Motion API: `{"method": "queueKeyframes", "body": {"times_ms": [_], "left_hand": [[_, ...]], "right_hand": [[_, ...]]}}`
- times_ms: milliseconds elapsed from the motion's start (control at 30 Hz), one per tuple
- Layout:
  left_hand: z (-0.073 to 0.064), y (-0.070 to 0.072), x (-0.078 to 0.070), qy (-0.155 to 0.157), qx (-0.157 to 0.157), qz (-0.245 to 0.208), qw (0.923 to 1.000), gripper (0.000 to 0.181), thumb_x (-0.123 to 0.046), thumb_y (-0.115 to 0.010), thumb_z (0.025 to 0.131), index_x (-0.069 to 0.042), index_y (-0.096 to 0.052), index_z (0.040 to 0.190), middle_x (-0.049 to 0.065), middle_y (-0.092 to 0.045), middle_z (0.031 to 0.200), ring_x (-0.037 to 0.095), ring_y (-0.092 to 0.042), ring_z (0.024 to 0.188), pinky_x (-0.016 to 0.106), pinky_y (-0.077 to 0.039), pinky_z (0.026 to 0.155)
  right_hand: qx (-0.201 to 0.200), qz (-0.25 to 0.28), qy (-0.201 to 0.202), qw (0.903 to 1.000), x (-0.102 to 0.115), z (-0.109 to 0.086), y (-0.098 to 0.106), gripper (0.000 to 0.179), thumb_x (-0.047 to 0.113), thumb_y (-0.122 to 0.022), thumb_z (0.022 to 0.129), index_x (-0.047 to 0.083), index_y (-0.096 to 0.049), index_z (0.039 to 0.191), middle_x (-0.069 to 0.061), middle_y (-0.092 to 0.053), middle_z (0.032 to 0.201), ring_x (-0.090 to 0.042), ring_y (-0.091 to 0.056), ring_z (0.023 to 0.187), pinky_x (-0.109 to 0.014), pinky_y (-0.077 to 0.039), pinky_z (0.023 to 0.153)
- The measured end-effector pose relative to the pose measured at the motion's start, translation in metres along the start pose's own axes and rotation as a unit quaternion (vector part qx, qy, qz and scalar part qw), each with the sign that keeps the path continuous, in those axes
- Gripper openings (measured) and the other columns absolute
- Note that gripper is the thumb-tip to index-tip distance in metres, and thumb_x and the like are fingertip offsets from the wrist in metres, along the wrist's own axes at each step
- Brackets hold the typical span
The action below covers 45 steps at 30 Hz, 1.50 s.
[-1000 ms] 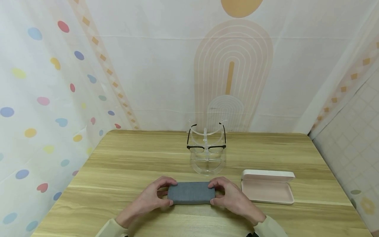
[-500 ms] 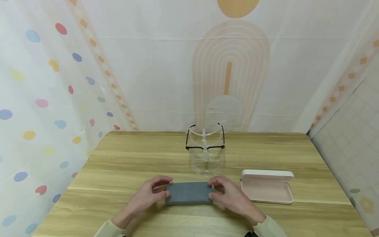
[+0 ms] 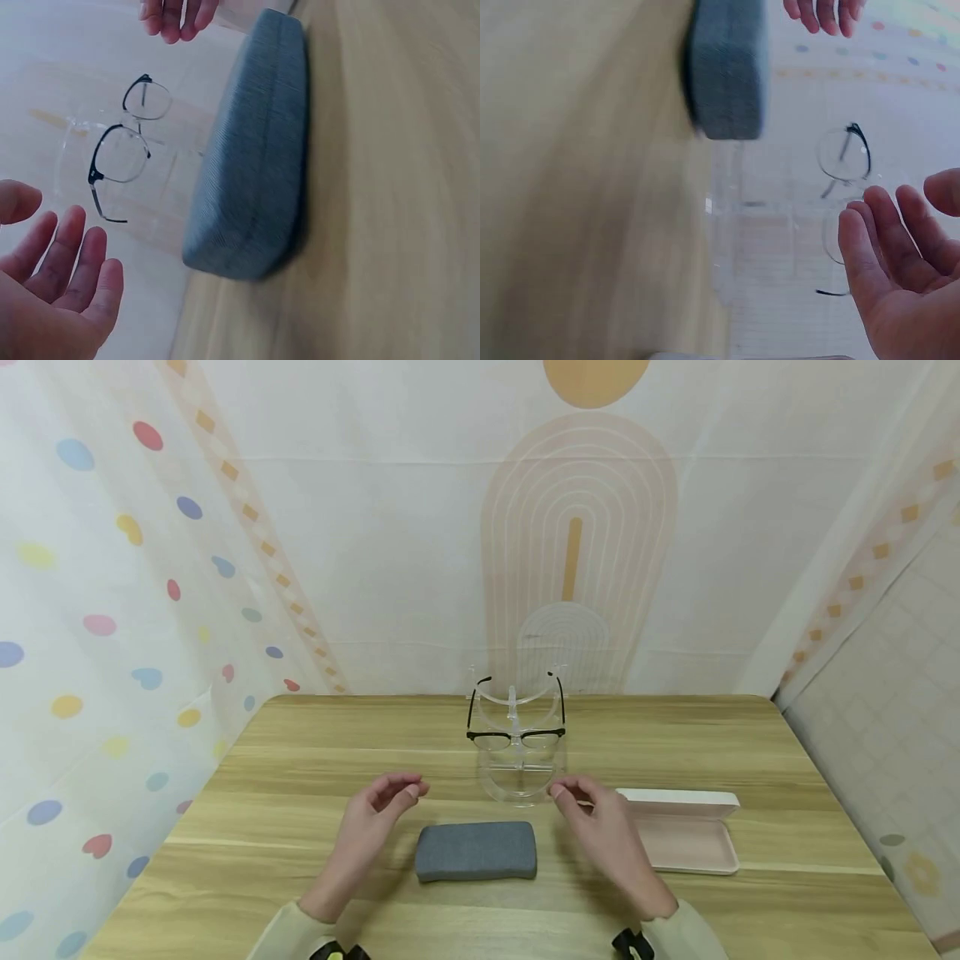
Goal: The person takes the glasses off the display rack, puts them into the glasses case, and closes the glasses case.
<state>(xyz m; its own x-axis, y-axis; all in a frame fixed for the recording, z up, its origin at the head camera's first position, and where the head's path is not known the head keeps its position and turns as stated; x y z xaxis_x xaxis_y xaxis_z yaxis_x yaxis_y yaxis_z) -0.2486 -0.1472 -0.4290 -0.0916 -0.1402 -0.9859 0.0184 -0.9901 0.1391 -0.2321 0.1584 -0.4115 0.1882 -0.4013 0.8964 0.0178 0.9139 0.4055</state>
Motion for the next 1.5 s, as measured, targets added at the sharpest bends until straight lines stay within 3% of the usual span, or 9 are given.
{"method": "queueKeyframes", "body": {"times_ms": [233,600,767,933,1167,1333,1500], "left_hand": [[0.009,-0.006,-0.009,-0.01,-0.021,-0.023,0.9995,0.021,-0.008,-0.065,0.102,0.003,-0.068,0.12,0.015,-0.075,0.114,0.021,-0.069,0.108,0.023,-0.055,0.093],[0.028,-0.014,-0.011,0.005,-0.05,-0.09,0.9946,0.026,-0.01,-0.066,0.102,0.005,-0.065,0.122,0.02,-0.071,0.117,0.032,-0.068,0.112,0.03,-0.058,0.092],[0.039,-0.023,-0.009,0.027,-0.049,-0.111,0.9922,0.027,-0.01,-0.067,0.101,0.006,-0.066,0.123,0.017,-0.072,0.115,0.022,-0.07,0.103,0.032,-0.059,0.09],[0.049,-0.031,-0.005,0.052,-0.05,-0.137,0.988,0.03,-0.009,-0.066,0.101,0.008,-0.063,0.125,0.014,-0.07,0.112,0.025,-0.069,0.103,0.032,-0.059,0.089],[0.06,-0.038,-0.003,0.068,-0.048,-0.175,0.9811,0.033,-0.01,-0.065,0.101,0.012,-0.06,0.126,0.02,-0.069,0.115,0.015,-0.069,0.092,0.036,-0.059,0.092],[0.069,-0.046,-0.001,0.088,-0.033,-0.193,0.9767,0.034,-0.01,-0.061,0.104,0.013,-0.058,0.128,0.02,-0.068,0.115,0.015,-0.068,0.093,0.03,-0.059,0.089],[0.076,-0.052,0.001,0.104,-0.03,-0.211,0.9716,0.032,-0.007,-0.061,0.103,0.013,-0.057,0.128,0.017,-0.069,0.109,0.017,-0.069,0.093,0.025,-0.058,0.085]], "right_hand": [[-0.048,0.016,0.01,0.9987,0.007,0.01,0.016,0.021,0.017,-0.059,0.106,0.003,-0.074,0.113,-0.009,-0.076,0.111,-0.02,-0.069,0.104,-0.021,-0.055,0.087],[-0.073,0.011,-0.015,0.9971,0.008,0.028,0.027,0.033,0.028,-0.056,0.108,0.002,-0.069,0.123,-0.015,-0.071,0.119,-0.019,-0.066,0.105,-0.018,-0.051,0.085],[-0.085,0.013,-0.028,0.9959,0.005,0.037,0.031,0.037,0.031,-0.054,0.109,0.001,-0.065,0.128,-0.017,-0.069,0.123,-0.024,-0.067,0.108,-0.014,-0.05,0.085],[-0.094,0.005,-0.04,0.9948,0.002,0.045,0.034,0.038,0.03,-0.055,0.108,0.001,-0.064,0.131,-0.016,-0.067,0.125,-0.027,-0.066,0.111,-0.017,-0.05,0.088],[-0.081,0.009,-0.051,0.9953,-0.001,0.057,0.029,0.041,0.029,-0.055,0.108,-0.001,-0.06,0.135,-0.019,-0.062,0.133,-0.035,-0.061,0.121,-0.044,-0.049,0.101],[-0.072,0.024,-0.055,0.9956,-0.001,0.066,0.027,0.04,0.024,-0.054,0.108,0.002,-0.058,0.14,-0.02,-0.062,0.135,-0.034,-0.061,0.121,-0.042,-0.05,0.101],[-0.059,0.051,-0.062,0.995,-0.003,0.074,0.025,0.04,0.019,-0.052,0.108,0.001,-0.056,0.143,-0.024,-0.061,0.136,-0.035,-0.065,0.117,-0.03,-0.054,0.095]]}}
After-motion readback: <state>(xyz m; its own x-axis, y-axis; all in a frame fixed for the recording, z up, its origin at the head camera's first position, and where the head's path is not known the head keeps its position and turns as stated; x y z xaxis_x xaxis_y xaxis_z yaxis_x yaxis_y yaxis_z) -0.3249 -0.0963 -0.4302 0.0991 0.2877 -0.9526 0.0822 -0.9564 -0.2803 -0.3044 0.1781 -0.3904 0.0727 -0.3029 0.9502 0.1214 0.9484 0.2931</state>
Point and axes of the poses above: each hand's wrist, its own z-axis towards the middle knuckle, its own y-axis out of the back of the hand, x = y × z, the point moved 10 cm from there along z, towards the middle knuckle
